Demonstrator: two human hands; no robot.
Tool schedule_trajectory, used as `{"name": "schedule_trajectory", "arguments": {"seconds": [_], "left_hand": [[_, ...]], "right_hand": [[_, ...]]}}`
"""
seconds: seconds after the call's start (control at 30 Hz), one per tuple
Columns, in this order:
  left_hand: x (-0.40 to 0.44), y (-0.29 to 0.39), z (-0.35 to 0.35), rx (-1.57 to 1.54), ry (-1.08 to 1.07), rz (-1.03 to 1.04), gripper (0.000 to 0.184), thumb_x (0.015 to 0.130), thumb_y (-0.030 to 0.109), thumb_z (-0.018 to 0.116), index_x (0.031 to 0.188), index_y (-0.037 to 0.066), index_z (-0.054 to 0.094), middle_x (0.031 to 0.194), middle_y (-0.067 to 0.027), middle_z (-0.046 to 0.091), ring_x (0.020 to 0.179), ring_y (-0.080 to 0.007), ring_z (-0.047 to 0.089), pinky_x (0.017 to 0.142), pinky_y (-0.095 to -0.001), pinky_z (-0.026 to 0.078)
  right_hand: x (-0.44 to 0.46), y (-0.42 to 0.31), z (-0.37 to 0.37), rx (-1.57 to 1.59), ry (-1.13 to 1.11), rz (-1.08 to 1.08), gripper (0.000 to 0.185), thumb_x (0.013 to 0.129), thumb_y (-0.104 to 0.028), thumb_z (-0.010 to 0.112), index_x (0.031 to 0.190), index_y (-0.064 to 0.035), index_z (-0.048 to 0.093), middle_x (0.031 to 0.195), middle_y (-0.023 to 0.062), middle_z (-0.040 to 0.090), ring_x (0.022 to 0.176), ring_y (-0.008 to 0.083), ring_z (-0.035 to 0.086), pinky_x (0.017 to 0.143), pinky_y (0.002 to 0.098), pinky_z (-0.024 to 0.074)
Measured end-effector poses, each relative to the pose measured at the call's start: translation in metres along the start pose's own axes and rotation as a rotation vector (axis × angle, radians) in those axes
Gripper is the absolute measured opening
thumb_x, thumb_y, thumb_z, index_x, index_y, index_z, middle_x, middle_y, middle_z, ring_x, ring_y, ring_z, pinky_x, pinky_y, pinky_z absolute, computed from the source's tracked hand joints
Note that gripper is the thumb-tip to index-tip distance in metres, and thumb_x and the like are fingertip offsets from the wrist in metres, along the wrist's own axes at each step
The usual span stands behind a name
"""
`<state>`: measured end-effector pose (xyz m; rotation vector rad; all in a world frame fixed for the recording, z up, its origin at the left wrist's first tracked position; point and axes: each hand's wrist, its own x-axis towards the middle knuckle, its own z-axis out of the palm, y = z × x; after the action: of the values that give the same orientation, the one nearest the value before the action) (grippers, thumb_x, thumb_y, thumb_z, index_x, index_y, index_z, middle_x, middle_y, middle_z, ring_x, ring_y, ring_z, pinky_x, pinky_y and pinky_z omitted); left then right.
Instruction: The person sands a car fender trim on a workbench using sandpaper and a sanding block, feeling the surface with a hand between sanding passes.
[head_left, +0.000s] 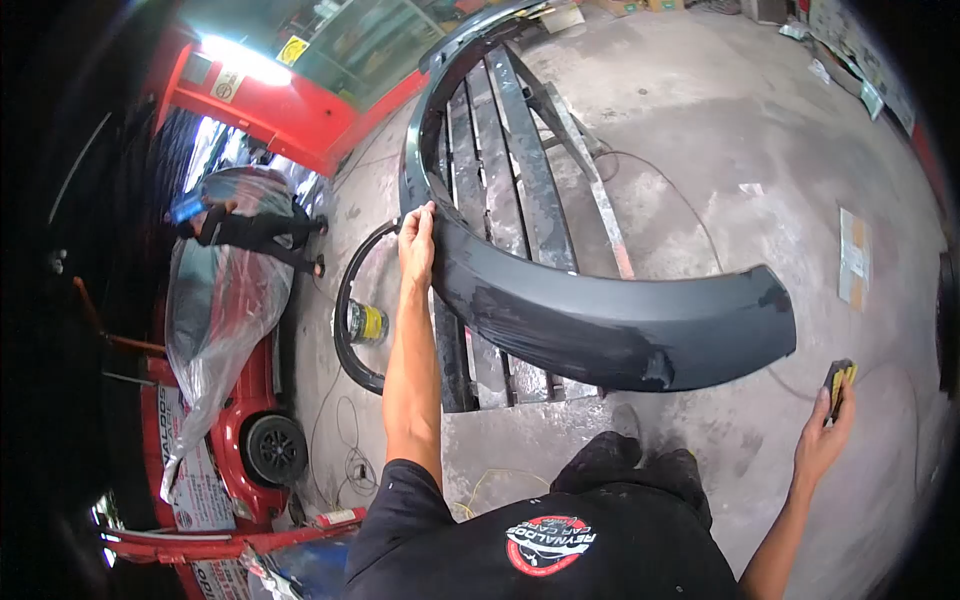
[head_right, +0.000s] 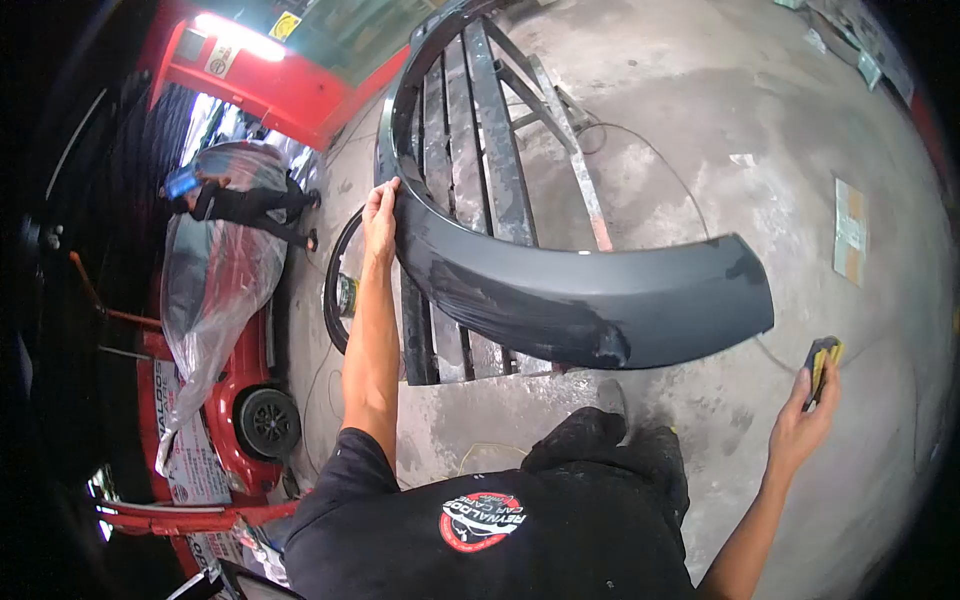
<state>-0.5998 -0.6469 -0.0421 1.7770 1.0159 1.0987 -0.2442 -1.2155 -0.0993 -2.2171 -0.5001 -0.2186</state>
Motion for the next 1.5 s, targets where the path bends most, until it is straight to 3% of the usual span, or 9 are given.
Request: {"name": "schedule_trajectory", "arguments": {"seconds": [0.17,0.23,0.33,0.43,0.53,0.57,0.77,1.0,1.5], "left_hand": [[0.003,0.038,0.003,0.396,0.137,-0.052,0.038,0.105,0.034,0.047,0.103,0.000,0.065,0.102,-0.0034,0.068,0.098,-0.0131,0.060,0.092,-0.0283,0.044],[-0.007,0.071,0.018,0.339,0.355,0.070,0.041,0.106,0.033,0.044,0.107,-0.001,0.066,0.109,-0.0106,0.067,0.104,-0.0157,0.059,0.096,-0.0310,0.043],[-0.082,0.148,0.051,0.193,0.495,0.200,0.054,0.105,0.043,0.039,0.091,-0.002,0.065,0.093,-0.0078,0.065,0.086,-0.0139,0.058,0.085,-0.0301,0.045],[-0.192,0.213,0.121,0.290,0.147,0.299,0.052,0.106,0.043,0.034,0.075,0.004,0.051,0.079,-0.0139,0.061,0.072,-0.0179,0.056,0.069,-0.0325,0.048],[-0.263,0.263,0.242,-0.438,-0.102,-0.119,0.012,0.097,0.011,0.057,0.087,0.004,0.056,0.088,-0.0149,0.062,0.072,-0.0216,0.062,0.064,-0.0345,0.052],[-0.269,0.268,0.279,-0.522,-0.288,-0.075,0.011,0.094,0.009,0.061,0.102,0.003,0.056,0.086,-0.0136,0.065,0.072,-0.0249,0.062,0.063,-0.0379,0.049],[-0.239,0.327,0.402,-1.102,-0.900,0.009,0.018,0.092,0.014,0.064,0.098,-0.002,0.057,0.085,-0.0167,0.063,0.075,-0.0325,0.061,0.064,-0.0391,0.046],[-0.227,0.354,0.431,-1.506,-0.969,0.101,0.020,0.095,0.014,0.059,0.104,-0.004,0.058,0.094,-0.0185,0.063,0.084,-0.0337,0.061,0.072,-0.0396,0.047],[-0.232,0.386,0.429,-1.626,-0.839,0.220,0.029,0.102,0.014,0.050,0.115,-0.010,0.060,0.113,-0.0222,0.064,0.104,-0.0362,0.061,0.088,-0.0407,0.049]], "right_hand": [[0.073,0.031,0.058,0.251,-0.100,0.259,0.044,0.097,-0.027,0.061,0.130,0.0022,0.056,0.124,0.0139,0.062,0.113,0.0216,0.057,0.100,0.0335,0.0410],[0.097,0.052,0.087,0.302,-0.199,0.285,0.046,0.097,-0.030,0.061,0.130,0.0023,0.056,0.122,0.0122,0.063,0.110,0.0194,0.057,0.098,0.0325,0.0416],[0.131,0.083,0.137,0.411,-0.416,0.268,0.047,0.096,-0.030,0.062,0.130,0.0025,0.056,0.119,0.0112,0.063,0.106,0.0187,0.057,0.097,0.0319,0.0422],[0.162,0.082,0.158,0.368,-0.668,0.185,0.047,0.096,-0.029,0.062,0.132,0.0021,0.055,0.121,0.0124,0.063,0.108,0.0194,0.057,0.097,0.0318,0.0419],[0.182,0.079,0.151,0.366,-0.849,0.024,0.044,0.098,-0.024,0.059,0.135,-0.0001,0.052,0.126,0.0149,0.061,0.115,0.0217,0.057,0.099,0.0328,0.0421],[0.187,0.085,0.152,0.385,-0.872,0.020,0.044,0.098,-0.024,0.059,0.135,-0.0001,0.052,0.126,0.0149,0.061,0.115,0.0217,0.057,0.099,0.0328,0.0421],[0.198,0.112,0.154,0.337,-0.925,-0.012,0.042,0.100,-0.020,0.055,0.136,0.0002,0.050,0.130,0.0149,0.058,0.116,0.0209,0.055,0.100,0.0327,0.0416],[0.208,0.142,0.142,0.365,-0.958,-0.041,0.043,0.101,-0.021,0.054,0.137,0.0024,0.049,0.135,0.0155,0.056,0.121,0.0218,0.053,0.104,0.0337,0.0389],[0.232,0.103,0.153,0.372,-1.063,-0.209,0.043,0.100,-0.020,0.057,0.138,-0.0026,0.050,0.130,0.0134,0.059,0.115,0.0204,0.056,0.101,0.0321,0.0406]]}}
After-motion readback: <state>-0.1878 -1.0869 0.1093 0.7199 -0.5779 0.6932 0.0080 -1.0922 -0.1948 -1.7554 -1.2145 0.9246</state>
